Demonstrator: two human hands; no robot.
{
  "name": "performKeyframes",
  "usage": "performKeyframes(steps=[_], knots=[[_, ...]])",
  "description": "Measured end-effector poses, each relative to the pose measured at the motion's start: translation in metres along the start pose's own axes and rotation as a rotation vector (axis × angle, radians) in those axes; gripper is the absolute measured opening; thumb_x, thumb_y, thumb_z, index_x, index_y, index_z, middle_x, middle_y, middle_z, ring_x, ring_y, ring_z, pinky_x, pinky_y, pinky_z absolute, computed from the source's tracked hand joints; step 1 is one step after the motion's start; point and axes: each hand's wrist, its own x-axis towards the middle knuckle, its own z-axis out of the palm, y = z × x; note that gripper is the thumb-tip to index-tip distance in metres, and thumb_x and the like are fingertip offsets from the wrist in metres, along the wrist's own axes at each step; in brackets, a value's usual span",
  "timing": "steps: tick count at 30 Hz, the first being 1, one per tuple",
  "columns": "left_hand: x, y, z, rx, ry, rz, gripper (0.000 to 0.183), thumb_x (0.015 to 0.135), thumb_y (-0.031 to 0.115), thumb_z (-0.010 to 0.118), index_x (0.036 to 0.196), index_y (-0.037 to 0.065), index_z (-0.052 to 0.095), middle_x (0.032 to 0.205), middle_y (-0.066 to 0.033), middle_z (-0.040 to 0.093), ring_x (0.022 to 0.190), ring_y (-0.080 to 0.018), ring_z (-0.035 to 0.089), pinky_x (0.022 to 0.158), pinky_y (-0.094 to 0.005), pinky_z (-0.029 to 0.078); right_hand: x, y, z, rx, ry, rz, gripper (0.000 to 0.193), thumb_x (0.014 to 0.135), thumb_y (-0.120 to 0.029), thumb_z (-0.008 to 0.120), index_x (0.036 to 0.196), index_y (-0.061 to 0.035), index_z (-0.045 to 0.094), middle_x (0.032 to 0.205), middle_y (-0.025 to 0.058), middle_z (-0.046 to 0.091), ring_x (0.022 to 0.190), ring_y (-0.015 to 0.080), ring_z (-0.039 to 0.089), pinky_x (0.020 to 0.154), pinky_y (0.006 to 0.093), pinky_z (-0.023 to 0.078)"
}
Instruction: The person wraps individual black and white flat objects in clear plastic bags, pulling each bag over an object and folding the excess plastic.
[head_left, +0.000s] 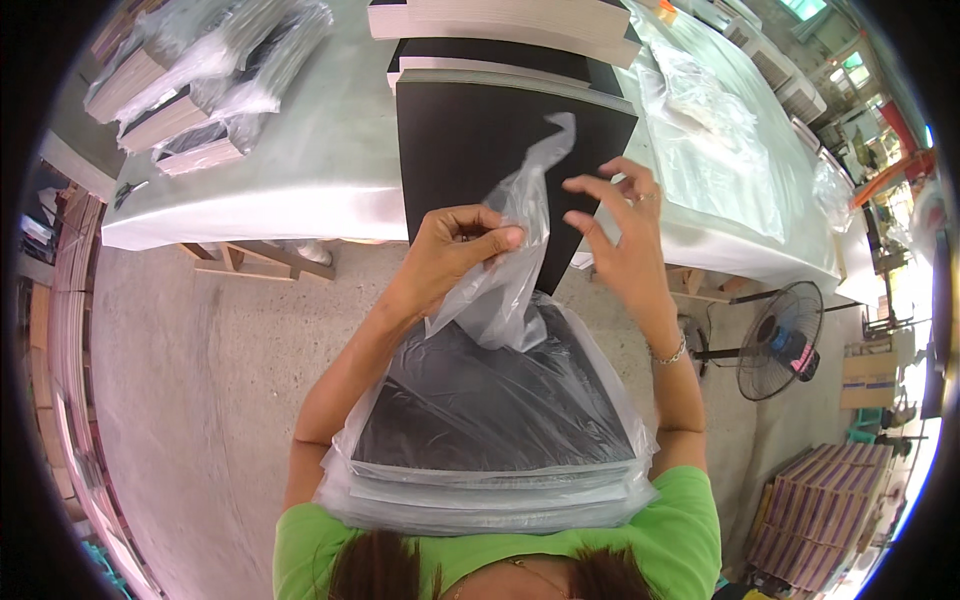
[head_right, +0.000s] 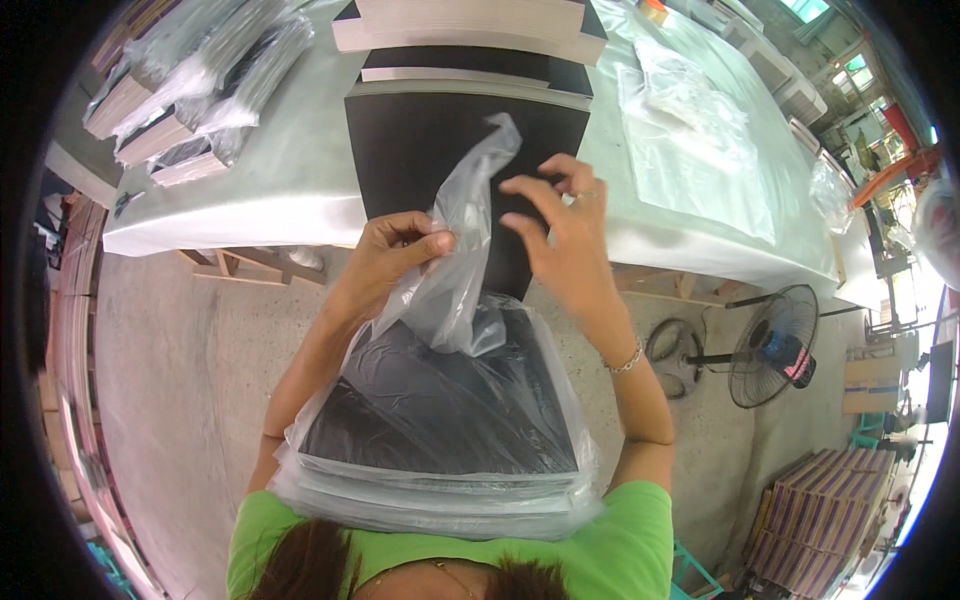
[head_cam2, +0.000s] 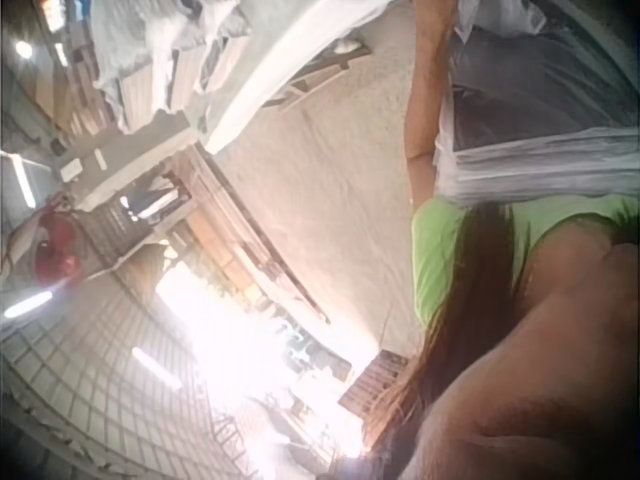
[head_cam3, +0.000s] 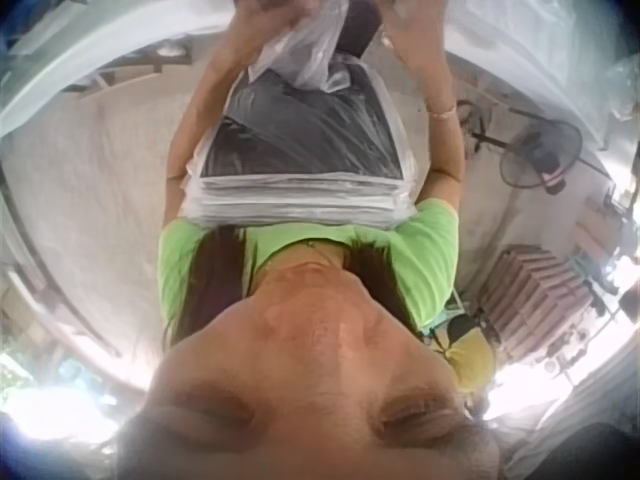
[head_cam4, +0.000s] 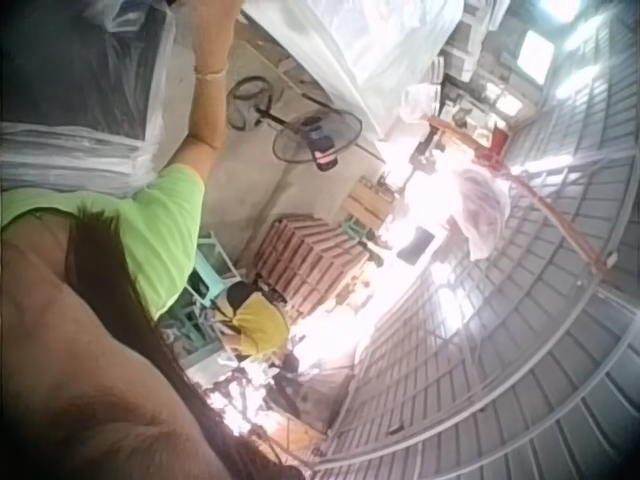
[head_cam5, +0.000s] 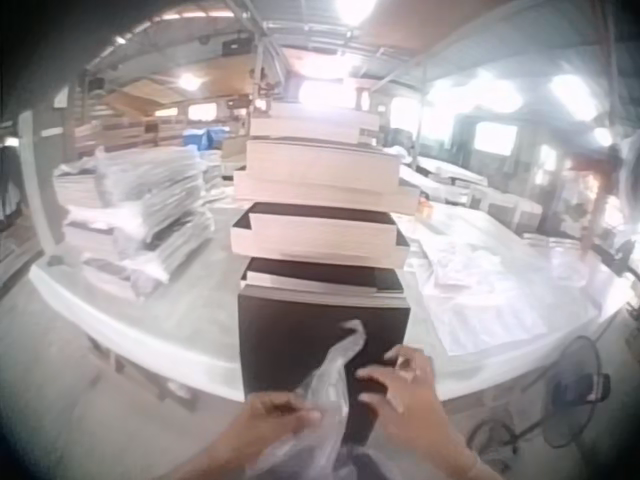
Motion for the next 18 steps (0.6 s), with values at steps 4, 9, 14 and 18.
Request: performKeyframes(steps=[4, 9, 14, 18], knots=[[0.000, -0.002, -0.002, -0.095, -0.052, -0.031, 0.019, 0.084, 0.022, 0.065, 0.084, 0.004, 0.065, 0.073, 0.0016, 0.059, 0.066, -0.0049, 0.052, 0.059, -0.0188, 0.040, -0.003, -0.021, 0.007, 0.279, -0.050, -0.048, 0.031, 0.072, -0.008, 0.069, 0.101, -0.0084, 0.060, 0.102, 0.0098, 0.045, 0.088, 0.0253, 0.045, 0.077, 0.0352, 0.041], [-0.009, 0.013, 0.010, -0.081, 0.055, -0.075, 0.027, 0.081, 0.029, 0.069, 0.086, 0.003, 0.064, 0.076, -0.0007, 0.060, 0.070, -0.0075, 0.054, 0.062, -0.0206, 0.043, -0.007, -0.020, 0.014, 0.403, -0.131, 0.001, 0.034, 0.073, -0.006, 0.067, 0.105, -0.0076, 0.059, 0.099, 0.0111, 0.051, 0.089, 0.0278, 0.050, 0.076, 0.0351, 0.042], [-0.010, 0.010, 0.003, -0.045, 0.002, -0.105, 0.033, 0.079, 0.033, 0.070, 0.090, 0.002, 0.063, 0.079, -0.0026, 0.061, 0.071, -0.0090, 0.056, 0.062, -0.0221, 0.045, -0.011, -0.023, 0.013, 0.386, -0.140, -0.029, 0.033, 0.074, -0.004, 0.066, 0.106, -0.0067, 0.058, 0.096, 0.0093, 0.054, 0.087, 0.0278, 0.052, 0.079, 0.0358, 0.041], [-0.009, 0.011, 0.006, -0.153, 0.064, -0.184, 0.034, 0.076, 0.032, 0.073, 0.089, 0.002, 0.063, 0.080, -0.0028, 0.061, 0.070, -0.0087, 0.055, 0.061, -0.0225, 0.045, -0.011, -0.021, 0.013, 0.382, -0.099, -0.059, 0.031, 0.074, -0.003, 0.065, 0.104, -0.0064, 0.058, 0.092, 0.0073, 0.056, 0.087, 0.0271, 0.052, 0.081, 0.0370, 0.040]])
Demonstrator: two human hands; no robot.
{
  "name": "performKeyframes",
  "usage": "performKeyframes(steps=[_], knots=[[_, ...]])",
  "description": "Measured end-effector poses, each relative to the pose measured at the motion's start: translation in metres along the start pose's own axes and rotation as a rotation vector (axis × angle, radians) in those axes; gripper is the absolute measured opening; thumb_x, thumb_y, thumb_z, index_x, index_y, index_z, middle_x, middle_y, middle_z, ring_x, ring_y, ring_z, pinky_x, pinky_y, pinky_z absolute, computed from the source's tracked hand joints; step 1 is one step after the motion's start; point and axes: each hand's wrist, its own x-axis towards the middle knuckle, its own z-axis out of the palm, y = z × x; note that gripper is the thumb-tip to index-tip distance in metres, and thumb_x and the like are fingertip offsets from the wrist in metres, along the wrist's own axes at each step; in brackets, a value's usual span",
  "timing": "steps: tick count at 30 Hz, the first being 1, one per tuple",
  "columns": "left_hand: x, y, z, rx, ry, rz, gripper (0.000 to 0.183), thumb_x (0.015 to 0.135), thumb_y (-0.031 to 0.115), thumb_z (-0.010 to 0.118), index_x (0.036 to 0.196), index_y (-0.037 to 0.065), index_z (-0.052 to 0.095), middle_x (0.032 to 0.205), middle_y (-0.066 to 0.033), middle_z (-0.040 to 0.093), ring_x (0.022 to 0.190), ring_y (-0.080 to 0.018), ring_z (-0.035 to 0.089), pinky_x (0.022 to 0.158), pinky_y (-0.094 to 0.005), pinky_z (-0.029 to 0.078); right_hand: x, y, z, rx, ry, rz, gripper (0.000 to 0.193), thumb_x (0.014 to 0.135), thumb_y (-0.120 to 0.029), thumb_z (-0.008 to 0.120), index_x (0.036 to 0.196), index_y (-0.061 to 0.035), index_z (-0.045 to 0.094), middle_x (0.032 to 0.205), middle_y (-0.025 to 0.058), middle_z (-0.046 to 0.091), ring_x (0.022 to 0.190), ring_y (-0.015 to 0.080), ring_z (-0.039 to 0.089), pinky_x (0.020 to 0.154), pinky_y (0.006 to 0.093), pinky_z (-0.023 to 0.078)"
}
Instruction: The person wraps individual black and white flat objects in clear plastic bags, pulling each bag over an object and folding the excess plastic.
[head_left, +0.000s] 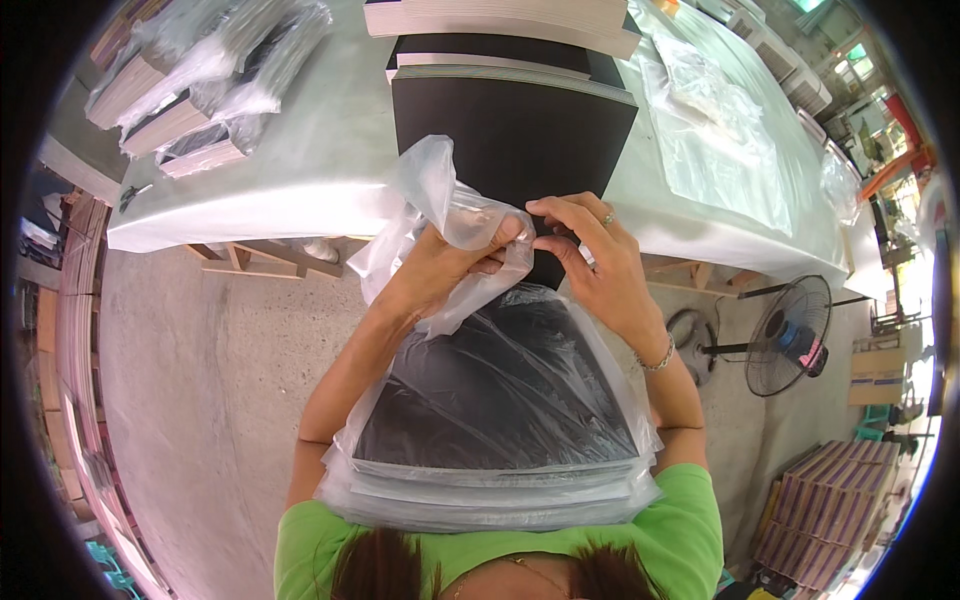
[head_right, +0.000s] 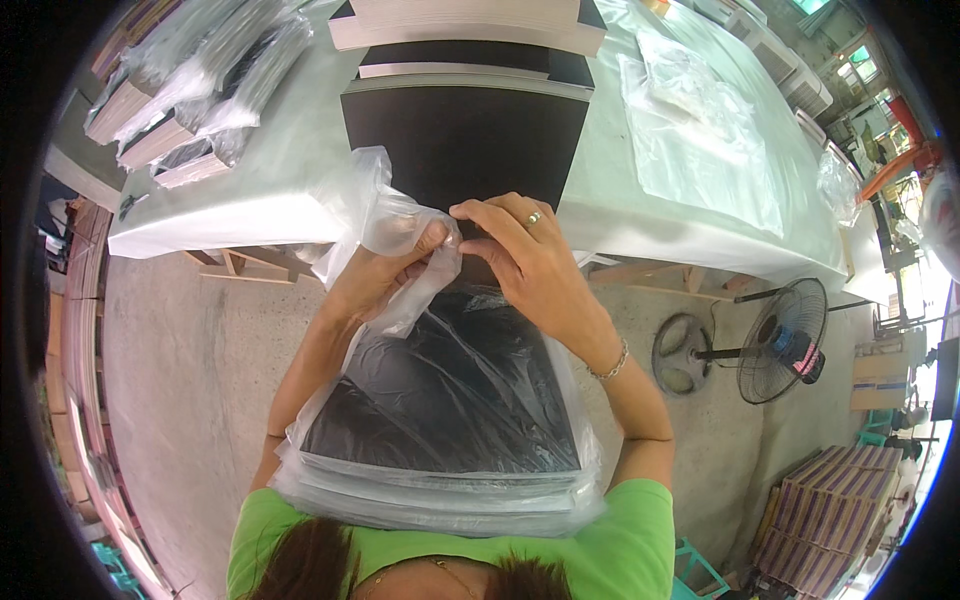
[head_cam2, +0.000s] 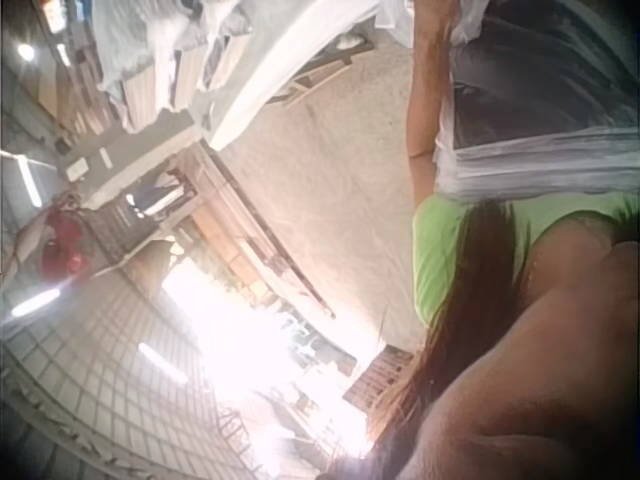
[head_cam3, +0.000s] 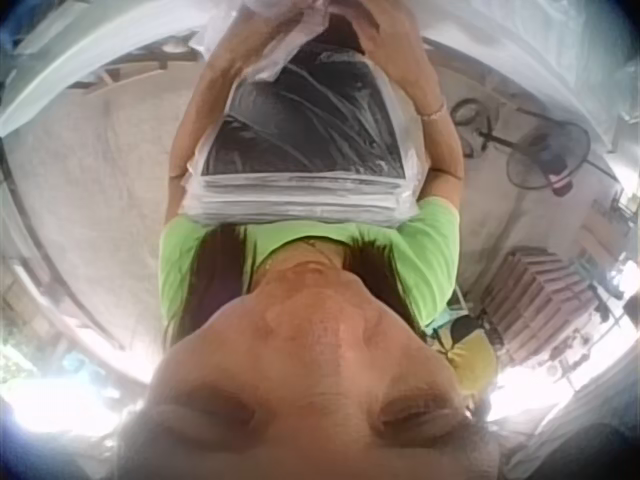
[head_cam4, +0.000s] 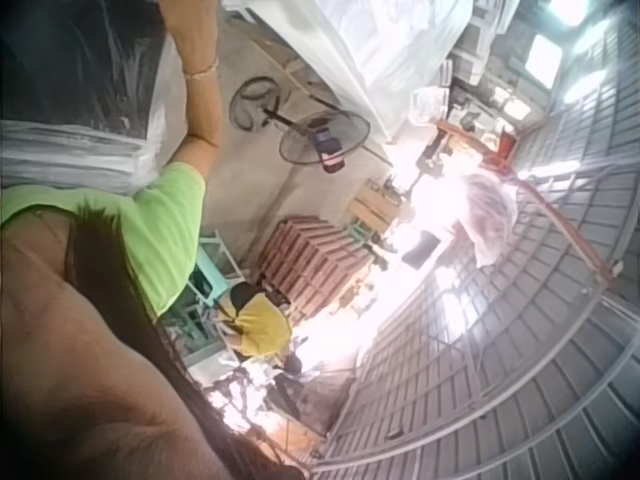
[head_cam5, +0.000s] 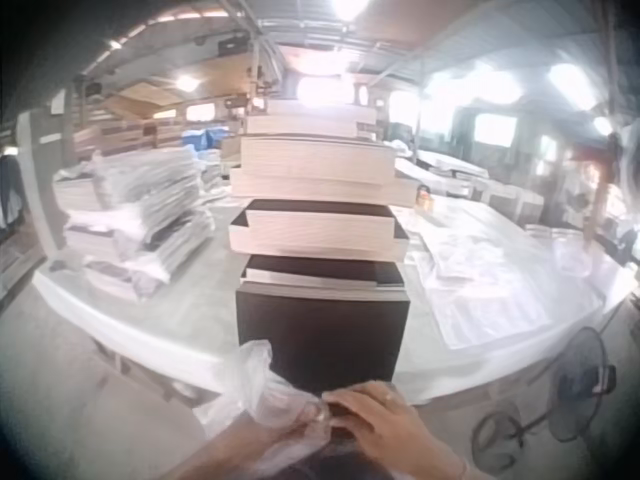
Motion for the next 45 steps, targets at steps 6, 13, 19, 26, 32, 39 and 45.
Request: performKeyframes(steps=[6, 13, 19, 26, 32, 39, 45], knots=[[-0.005, 0.011, 0.005, 0.142, -0.092, 0.017, 0.034, 0.074, 0.030, 0.076, 0.087, 0.003, 0.062, 0.078, -0.0018, 0.060, 0.070, -0.0081, 0.054, 0.060, -0.0204, 0.043, 0.000, 0.000, -0.004, -0.118, 0.025, -0.220, 0.026, 0.071, 0.000, 0.065, 0.095, -0.0052, 0.059, 0.090, 0.0056, 0.057, 0.084, 0.0236, 0.054, 0.086, 0.0400, 0.041], [0.000, -0.002, 0.002, -0.034, -0.111, -0.036, 0.030, 0.075, 0.028, 0.074, 0.088, 0.005, 0.061, 0.076, 0.0005, 0.058, 0.066, -0.0051, 0.050, 0.055, -0.0179, 0.040, 0.002, 0.008, 0.003, -0.180, 0.078, -0.295, 0.024, 0.068, 0.001, 0.066, 0.091, -0.0058, 0.061, 0.086, 0.0032, 0.060, 0.079, 0.0184, 0.057, 0.087, 0.0397, 0.041], [0.002, -0.002, -0.005, -0.133, -0.173, -0.119, 0.028, 0.077, 0.026, 0.072, 0.093, 0.006, 0.060, 0.079, 0.0020, 0.057, 0.066, -0.0019, 0.047, 0.053, -0.0148, 0.037, 0.003, 0.010, 0.005, -0.184, 0.092, -0.289, 0.024, 0.067, 0.002, 0.066, 0.089, -0.0065, 0.062, 0.084, 0.0018, 0.061, 0.077, 0.0171, 0.057, 0.087, 0.0389, 0.040], [0.003, -0.007, -0.005, -0.169, -0.197, -0.154, 0.031, 0.076, 0.032, 0.072, 0.087, 0.007, 0.058, 0.075, 0.0036, 0.053, 0.065, -0.0019, 0.048, 0.050, -0.0145, 0.037, 0.001, 0.014, 0.008, -0.046, 0.097, -0.286, 0.024, 0.064, 0.008, 0.064, 0.083, -0.0068, 0.062, 0.083, 0.0021, 0.058, 0.078, 0.0186, 0.055, 0.086, 0.0401, 0.040], [0.004, -0.012, -0.006, -0.316, -0.245, -0.213, 0.033, 0.079, 0.034, 0.070, 0.093, 0.007, 0.056, 0.077, 0.0038, 0.053, 0.063, -0.0004, 0.048, 0.048, -0.0129, 0.037, 0.000, 0.019, 0.018, 0.111, 0.103, -0.240, 0.028, 0.061, 0.013, 0.061, 0.082, -0.0048, 0.061, 0.087, 0.0053, 0.057, 0.084, 0.0259, 0.054, 0.080, 0.0355, 0.043], [0.006, -0.015, -0.009, -0.258, -0.383, -0.225, 0.033, 0.079, 0.039, 0.067, 0.085, 0.008, 0.059, 0.071, 0.0065, 0.053, 0.057, 0.0024, 0.045, 0.046, -0.0116, 0.035, 0.001, 0.021, 0.024, 0.332, 0.100, -0.262, 0.025, 0.063, 0.013, 0.060, 0.081, -0.0041, 0.060, 0.090, 0.0069, 0.057, 0.090, 0.0254, 0.054, 0.072, 0.0317, 0.045], [0.008, -0.025, -0.013, -0.308, -0.393, -0.201, 0.033, 0.078, 0.041, 0.066, 0.080, 0.009, 0.058, 0.067, 0.0080, 0.051, 0.049, 0.0034, 0.044, 0.043, -0.0107, 0.033, 0.002, 0.020, 0.029, 0.424, 0.085, -0.263, 0.015, 0.071, 0.006, 0.060, 0.082, -0.0038, 0.059, 0.092, 0.0078, 0.057, 0.093, 0.0248, 0.054, 0.074, 0.0309, 0.044]])
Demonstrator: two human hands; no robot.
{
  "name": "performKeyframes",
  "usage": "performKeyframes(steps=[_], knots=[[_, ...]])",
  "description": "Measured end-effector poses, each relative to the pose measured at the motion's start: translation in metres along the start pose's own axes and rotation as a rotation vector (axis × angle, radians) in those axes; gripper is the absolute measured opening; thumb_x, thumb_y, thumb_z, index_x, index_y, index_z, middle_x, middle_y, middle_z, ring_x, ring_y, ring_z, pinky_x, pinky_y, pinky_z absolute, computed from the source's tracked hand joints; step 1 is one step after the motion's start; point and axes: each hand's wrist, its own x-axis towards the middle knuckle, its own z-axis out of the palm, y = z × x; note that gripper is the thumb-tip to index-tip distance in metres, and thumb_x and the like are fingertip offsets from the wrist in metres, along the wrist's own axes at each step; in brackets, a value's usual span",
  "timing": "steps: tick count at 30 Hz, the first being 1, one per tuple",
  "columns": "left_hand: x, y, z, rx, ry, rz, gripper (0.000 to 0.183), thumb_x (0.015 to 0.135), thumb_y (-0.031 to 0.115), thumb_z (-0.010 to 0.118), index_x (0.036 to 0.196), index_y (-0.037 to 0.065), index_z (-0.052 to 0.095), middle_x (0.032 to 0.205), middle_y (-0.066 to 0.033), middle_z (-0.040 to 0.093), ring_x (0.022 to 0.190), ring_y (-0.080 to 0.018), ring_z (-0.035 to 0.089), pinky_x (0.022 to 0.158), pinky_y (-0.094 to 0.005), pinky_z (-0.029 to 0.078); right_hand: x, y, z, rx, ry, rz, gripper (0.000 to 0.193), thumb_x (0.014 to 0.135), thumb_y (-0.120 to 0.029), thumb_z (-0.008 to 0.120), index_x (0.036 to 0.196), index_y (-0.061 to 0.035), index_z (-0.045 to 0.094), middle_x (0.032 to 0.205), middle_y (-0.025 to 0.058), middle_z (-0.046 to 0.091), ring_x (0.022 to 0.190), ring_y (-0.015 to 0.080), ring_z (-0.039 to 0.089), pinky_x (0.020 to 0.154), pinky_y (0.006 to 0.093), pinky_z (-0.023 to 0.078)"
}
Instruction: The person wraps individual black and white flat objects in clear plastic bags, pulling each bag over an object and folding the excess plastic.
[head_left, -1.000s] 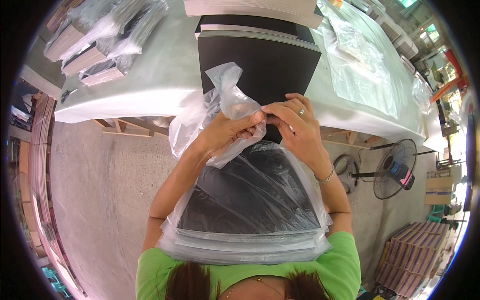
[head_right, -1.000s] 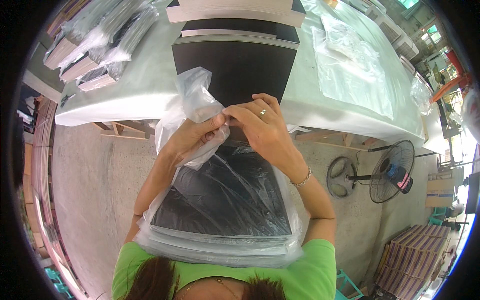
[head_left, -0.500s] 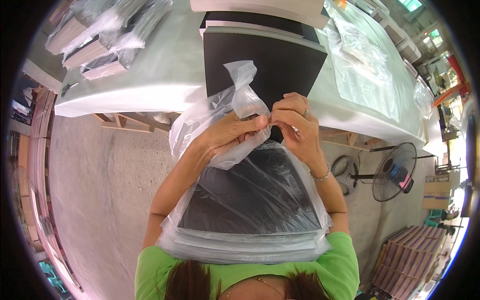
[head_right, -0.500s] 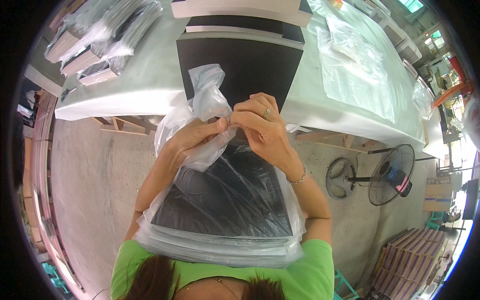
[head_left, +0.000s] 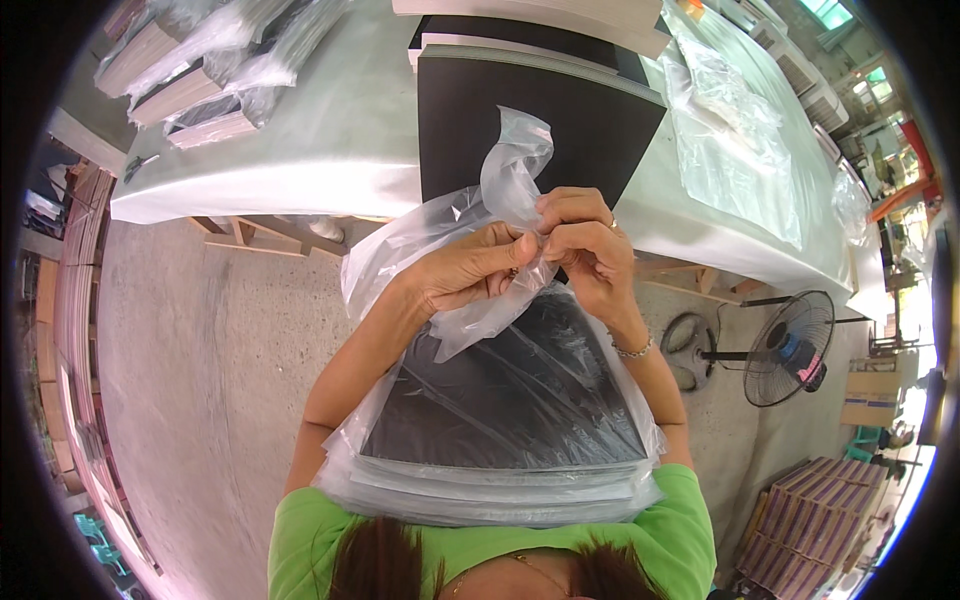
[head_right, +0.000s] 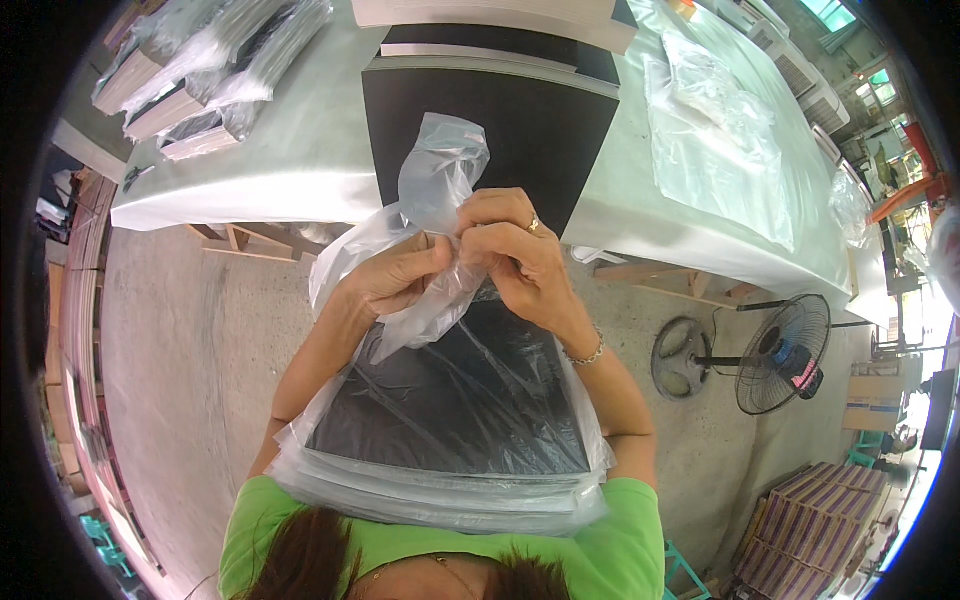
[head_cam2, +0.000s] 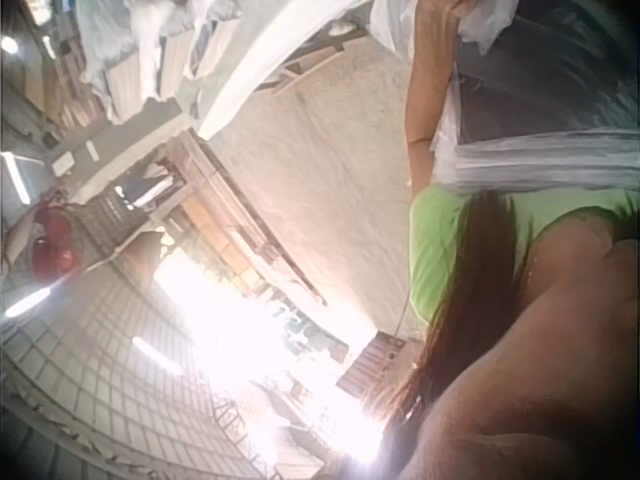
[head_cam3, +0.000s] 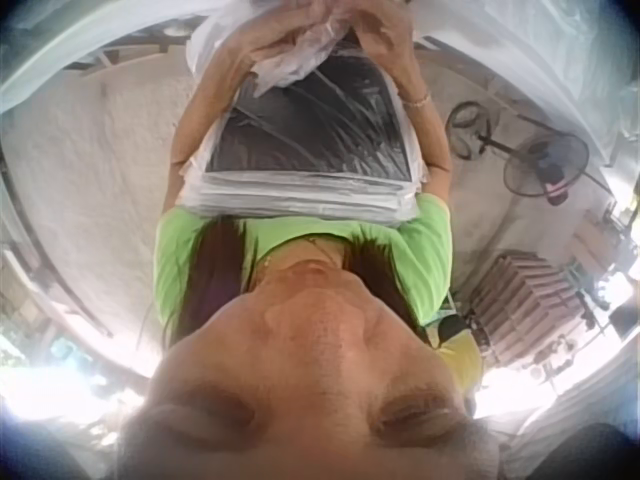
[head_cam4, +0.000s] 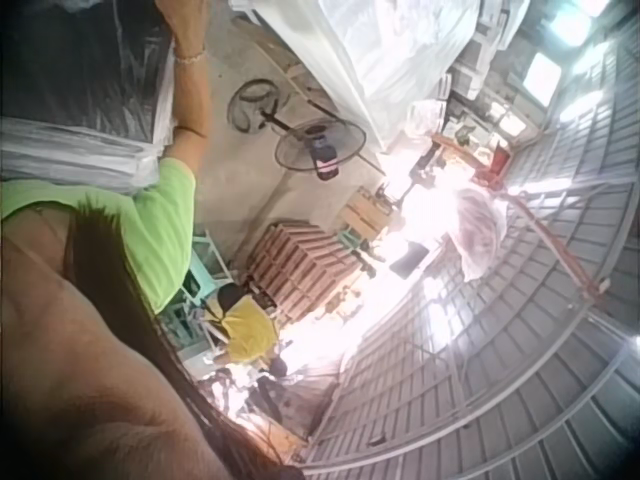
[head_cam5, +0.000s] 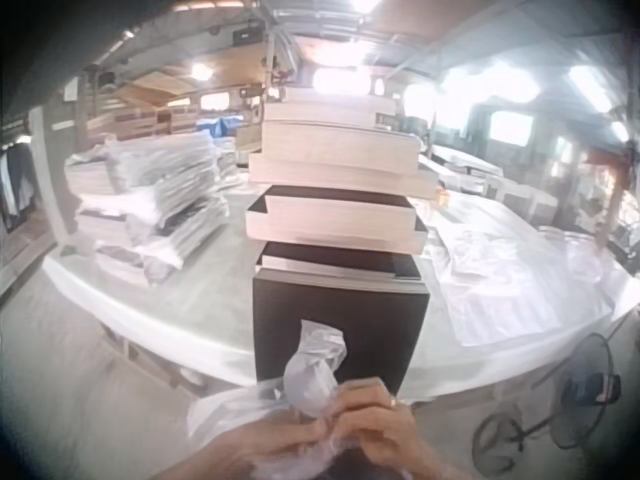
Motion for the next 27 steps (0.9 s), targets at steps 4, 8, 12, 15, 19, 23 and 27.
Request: performKeyframes(steps=[4, 8, 12, 15, 19, 23, 27], knots=[[-0.003, 0.001, 0.002, -0.006, 0.047, -0.024, 0.031, 0.079, 0.040, 0.066, 0.080, 0.011, 0.055, 0.066, 0.0083, 0.048, 0.047, 0.0026, 0.043, 0.042, -0.0107, 0.033, -0.004, 0.003, 0.004, 0.134, 0.022, 0.055, 0.009, 0.077, 0.001, 0.060, 0.084, -0.0044, 0.057, 0.096, 0.0085, 0.056, 0.094, 0.0219, 0.053, 0.076, 0.0290, 0.043], [-0.004, 0.000, 0.001, -0.069, 0.057, -0.050, 0.029, 0.080, 0.039, 0.065, 0.080, 0.012, 0.053, 0.066, 0.0079, 0.048, 0.049, 0.0022, 0.043, 0.044, -0.0107, 0.033, -0.011, 0.008, 0.011, 0.377, 0.083, 0.133, 0.006, 0.083, -0.001, 0.058, 0.087, -0.0051, 0.055, 0.099, 0.0089, 0.053, 0.095, 0.0187, 0.051, 0.079, 0.0275, 0.041], [-0.003, -0.006, -0.003, -0.179, 0.042, -0.037, 0.028, 0.081, 0.037, 0.064, 0.086, 0.011, 0.053, 0.071, 0.0071, 0.049, 0.057, 0.0027, 0.044, 0.048, -0.0101, 0.035, -0.011, 0.011, 0.017, 0.434, 0.104, 0.134, 0.006, 0.085, -0.004, 0.057, 0.089, -0.0056, 0.053, 0.098, 0.0088, 0.052, 0.095, 0.0185, 0.051, 0.080, 0.0282, 0.041], [-0.005, -0.001, 0.011, -0.240, 0.108, -0.042, 0.031, 0.081, 0.037, 0.064, 0.093, 0.010, 0.054, 0.077, 0.0064, 0.051, 0.065, 0.0029, 0.045, 0.053, -0.0098, 0.038, -0.012, 0.013, 0.018, 0.450, 0.114, 0.144, 0.005, 0.085, -0.005, 0.056, 0.089, -0.0053, 0.053, 0.097, 0.0090, 0.052, 0.095, 0.0188, 0.051, 0.082, 0.0293, 0.041], [-0.006, -0.005, 0.000, -0.184, 0.007, 0.004, 0.048, 0.080, 0.042, 0.064, 0.108, 0.005, 0.052, 0.096, 0.0016, 0.054, 0.081, -0.0024, 0.050, 0.069, -0.0139, 0.044, -0.012, 0.014, 0.021, 0.556, 0.189, 0.156, 0.008, 0.087, -0.010, 0.056, 0.087, -0.0040, 0.051, 0.097, 0.0093, 0.051, 0.095, 0.0204, 0.052, 0.085, 0.0327, 0.042], [-0.010, -0.001, 0.004, -0.135, 0.025, 0.019, 0.062, 0.078, 0.044, 0.065, 0.119, 0.001, 0.048, 0.109, -0.0027, 0.052, 0.093, -0.0079, 0.051, 0.079, -0.0182, 0.044, -0.008, 0.013, 0.019, 0.532, 0.242, 0.160, 0.012, 0.089, -0.015, 0.054, 0.088, -0.0044, 0.048, 0.088, 0.0083, 0.051, 0.096, 0.0222, 0.052, 0.089, 0.0375, 0.042], [-0.008, 0.004, 0.010, -0.117, 0.079, 0.011, 0.055, 0.081, 0.040, 0.065, 0.116, 0.001, 0.051, 0.104, -0.0028, 0.055, 0.088, -0.0085, 0.054, 0.075, -0.0179, 0.045, -0.009, 0.013, 0.009, 0.512, 0.312, 0.146, 0.010, 0.091, -0.015, 0.050, 0.091, -0.0070, 0.044, 0.076, 0.0053, 0.048, 0.081, 0.0182, 0.051, 0.090, 0.0414, 0.041]])
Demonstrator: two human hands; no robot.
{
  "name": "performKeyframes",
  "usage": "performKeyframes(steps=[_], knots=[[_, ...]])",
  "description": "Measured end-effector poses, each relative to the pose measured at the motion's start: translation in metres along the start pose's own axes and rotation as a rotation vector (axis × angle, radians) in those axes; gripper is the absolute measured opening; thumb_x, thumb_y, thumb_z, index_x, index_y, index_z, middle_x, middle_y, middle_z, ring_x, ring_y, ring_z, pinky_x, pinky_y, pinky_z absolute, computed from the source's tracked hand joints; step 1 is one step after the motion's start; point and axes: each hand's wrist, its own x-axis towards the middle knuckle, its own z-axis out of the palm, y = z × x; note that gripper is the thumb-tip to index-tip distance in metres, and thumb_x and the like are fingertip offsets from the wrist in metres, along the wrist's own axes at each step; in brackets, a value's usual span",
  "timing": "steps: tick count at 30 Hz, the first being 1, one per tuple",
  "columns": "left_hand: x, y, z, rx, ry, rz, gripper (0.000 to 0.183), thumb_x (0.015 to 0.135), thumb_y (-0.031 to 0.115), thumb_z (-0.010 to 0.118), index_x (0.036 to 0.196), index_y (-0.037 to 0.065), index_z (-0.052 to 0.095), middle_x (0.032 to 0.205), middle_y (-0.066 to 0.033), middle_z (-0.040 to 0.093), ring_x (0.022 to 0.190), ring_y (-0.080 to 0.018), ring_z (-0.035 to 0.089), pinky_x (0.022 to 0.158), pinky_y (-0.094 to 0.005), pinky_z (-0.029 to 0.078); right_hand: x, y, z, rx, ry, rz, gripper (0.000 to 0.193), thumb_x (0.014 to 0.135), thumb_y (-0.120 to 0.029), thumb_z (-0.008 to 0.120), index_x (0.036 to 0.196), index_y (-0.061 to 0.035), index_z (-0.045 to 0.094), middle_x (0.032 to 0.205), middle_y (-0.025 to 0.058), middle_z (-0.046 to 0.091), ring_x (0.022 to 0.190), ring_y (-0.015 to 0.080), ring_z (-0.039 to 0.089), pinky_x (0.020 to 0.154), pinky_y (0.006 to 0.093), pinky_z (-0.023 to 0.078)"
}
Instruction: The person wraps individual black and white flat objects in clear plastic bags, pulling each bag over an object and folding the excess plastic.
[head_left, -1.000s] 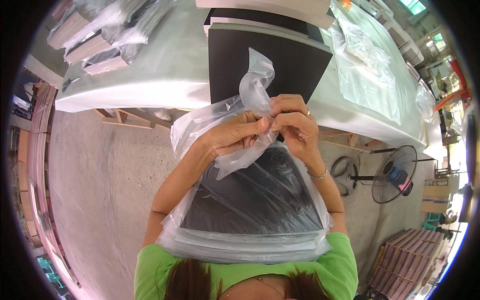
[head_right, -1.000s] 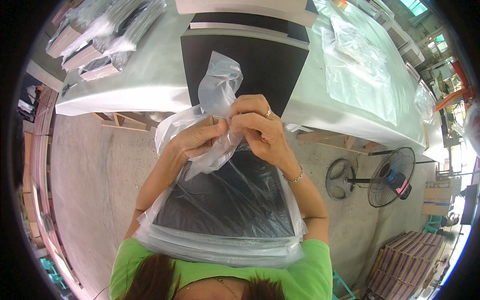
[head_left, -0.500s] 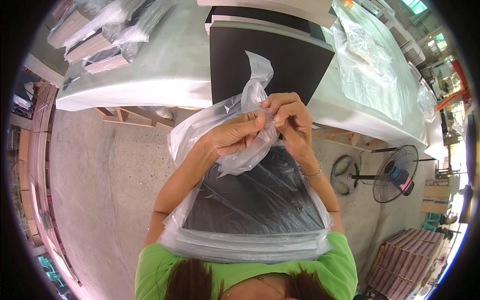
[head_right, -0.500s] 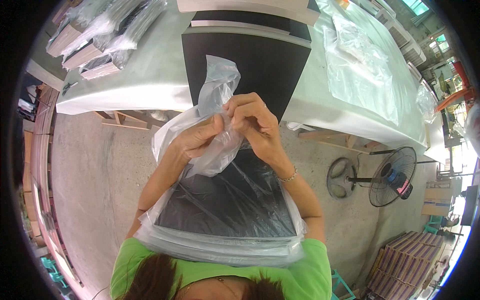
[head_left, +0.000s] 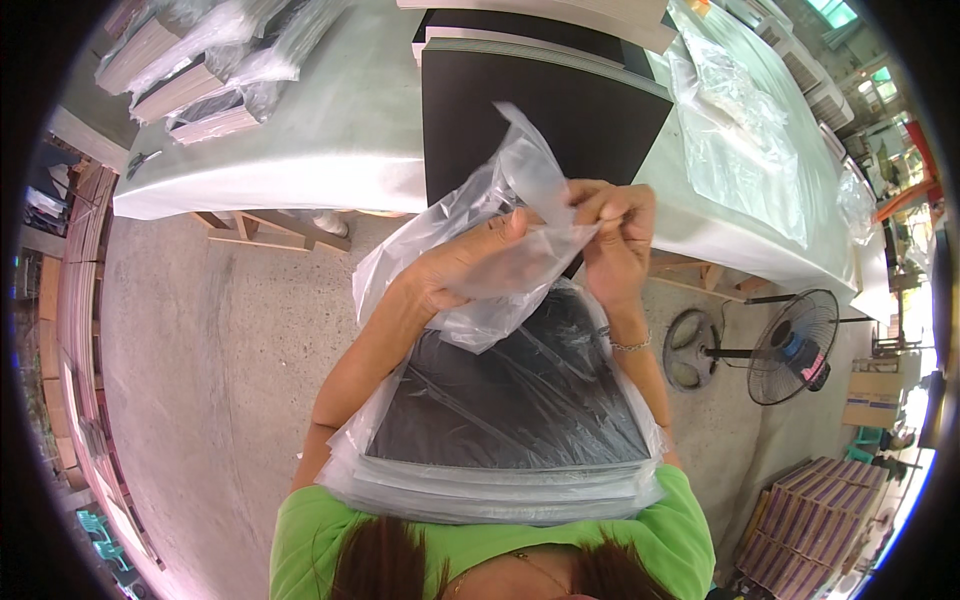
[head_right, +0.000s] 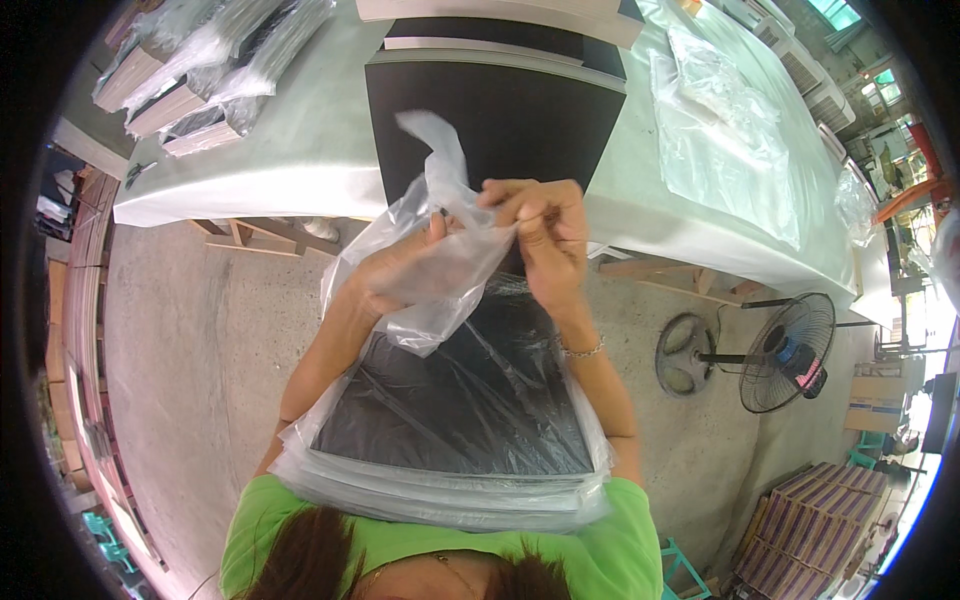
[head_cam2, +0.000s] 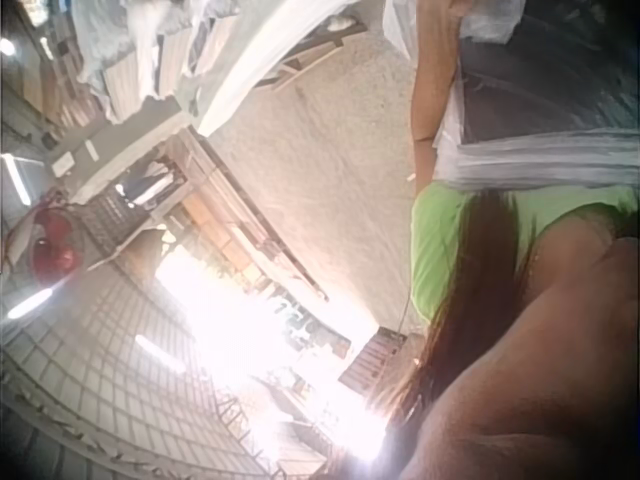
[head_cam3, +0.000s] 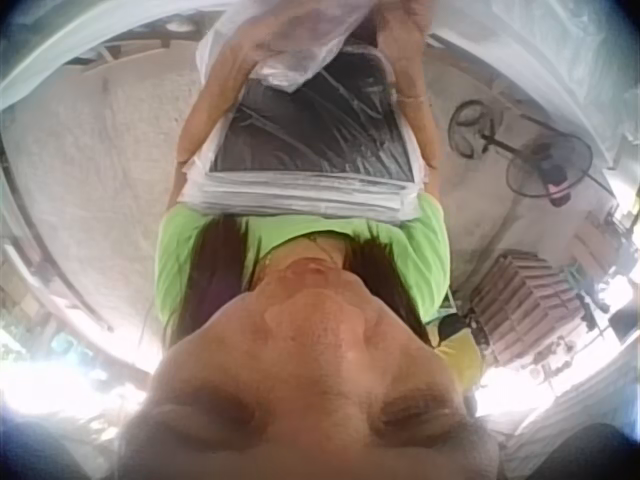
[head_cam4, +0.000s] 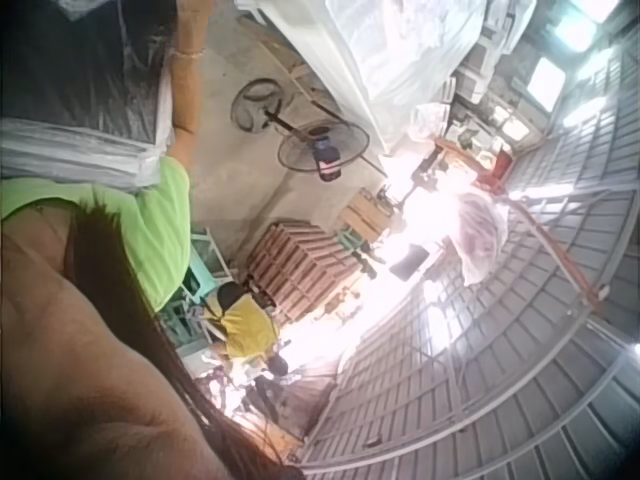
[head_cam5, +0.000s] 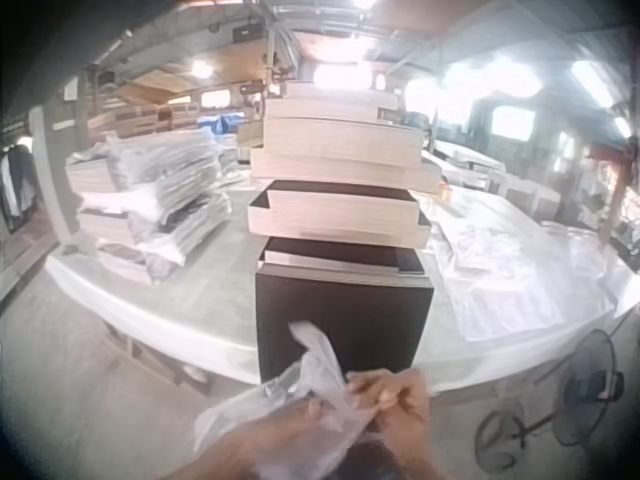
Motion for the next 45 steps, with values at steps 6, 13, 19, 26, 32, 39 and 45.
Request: performKeyframes(steps=[6, 13, 19, 26, 32, 39, 45], knots=[[-0.018, 0.010, -0.044, -0.001, 0.166, 0.140, 0.026, 0.084, 0.028, 0.065, 0.098, 0.008, 0.058, 0.084, 0.0002, 0.058, 0.066, -0.0084, 0.055, 0.060, -0.0166, 0.047, 0.010, -0.032, -0.042, -0.365, 0.267, 0.003, 0.008, 0.093, -0.014, 0.047, 0.097, -0.0074, 0.043, 0.067, -0.0003, 0.040, 0.060, 0.0079, 0.037, 0.067, 0.0251, 0.041], [-0.012, 0.034, -0.028, 1.225, 0.745, 0.914, 0.034, 0.081, 0.026, 0.066, 0.101, 0.001, 0.054, 0.099, -0.0085, 0.055, 0.100, -0.0160, 0.052, 0.087, -0.0331, 0.041, 0.005, -0.036, -0.050, -0.475, 0.268, 0.137, 0.012, 0.093, -0.015, 0.050, 0.100, -0.0053, 0.047, 0.066, -0.0037, 0.041, 0.057, 0.0028, 0.036, 0.049, 0.0176, 0.030], [0.013, 0.030, 0.012, 1.929, 0.086, 0.855, 0.026, 0.091, 0.024, 0.053, 0.104, 0.002, 0.052, 0.094, 0.0004, 0.055, 0.095, -0.0132, 0.050, 0.084, -0.0286, 0.039, 0.019, -0.016, -0.015, -0.435, 0.183, 0.211, 0.014, 0.092, -0.017, 0.053, 0.096, -0.0040, 0.051, 0.064, -0.0048, 0.044, 0.055, 0.0008, 0.037, 0.048, 0.0166, 0.029], [0.009, 0.066, -0.022, -0.078, 0.006, 0.232, 0.025, 0.096, 0.030, 0.043, 0.088, 0.010, 0.053, 0.058, 0.0055, 0.041, 0.051, -0.0027, 0.042, 0.062, -0.0210, 0.044, 0.005, -0.033, -0.047, -0.014, -0.119, 0.635, 0.028, 0.083, -0.029, 0.062, 0.093, -0.0036, 0.058, 0.074, -0.0011, 0.056, 0.064, 0.0076, 0.050, 0.060, 0.0234, 0.041], [-0.001, 0.053, -0.063, 0.023, -0.109, -0.057, 0.051, 0.090, 0.040, 0.052, 0.117, -0.004, 0.050, 0.066, 0.0008, 0.052, 0.047, -0.0051, 0.046, 0.038, -0.0180, 0.037, 0.009, -0.030, -0.043, 0.937, 0.340, 0.499, 0.027, 0.090, -0.024, 0.053, 0.109, -0.0056, 0.055, 0.111, 0.0117, 0.055, 0.109, 0.0259, 0.049, 0.097, 0.0432, 0.038], [0.017, 0.087, -0.054, -0.450, -0.252, 0.229, 0.040, 0.090, 0.032, 0.051, 0.115, 0.001, 0.051, 0.110, -0.0125, 0.057, 0.103, -0.0244, 0.055, 0.091, -0.0380, 0.045, -0.019, -0.020, -0.037, 0.625, 0.456, 0.883, 0.050, 0.091, -0.041, 0.047, 0.116, 0.0017, 0.050, 0.107, 0.0107, 0.059, 0.093, 0.0153, 0.059, 0.083, 0.0292, 0.049], [0.046, 0.099, -0.040, -0.697, -0.261, 0.201, 0.039, 0.091, 0.037, 0.050, 0.112, 0.005, 0.052, 0.103, -0.0091, 0.057, 0.100, -0.0215, 0.054, 0.092, -0.0386, 0.044, -0.041, -0.024, -0.026, 0.535, -0.013, 0.849, 0.069, 0.077, -0.042, 0.067, 0.121, 0.0066, 0.046, 0.108, 0.0130, 0.058, 0.094, 0.0174, 0.060, 0.080, 0.0303, 0.050]])
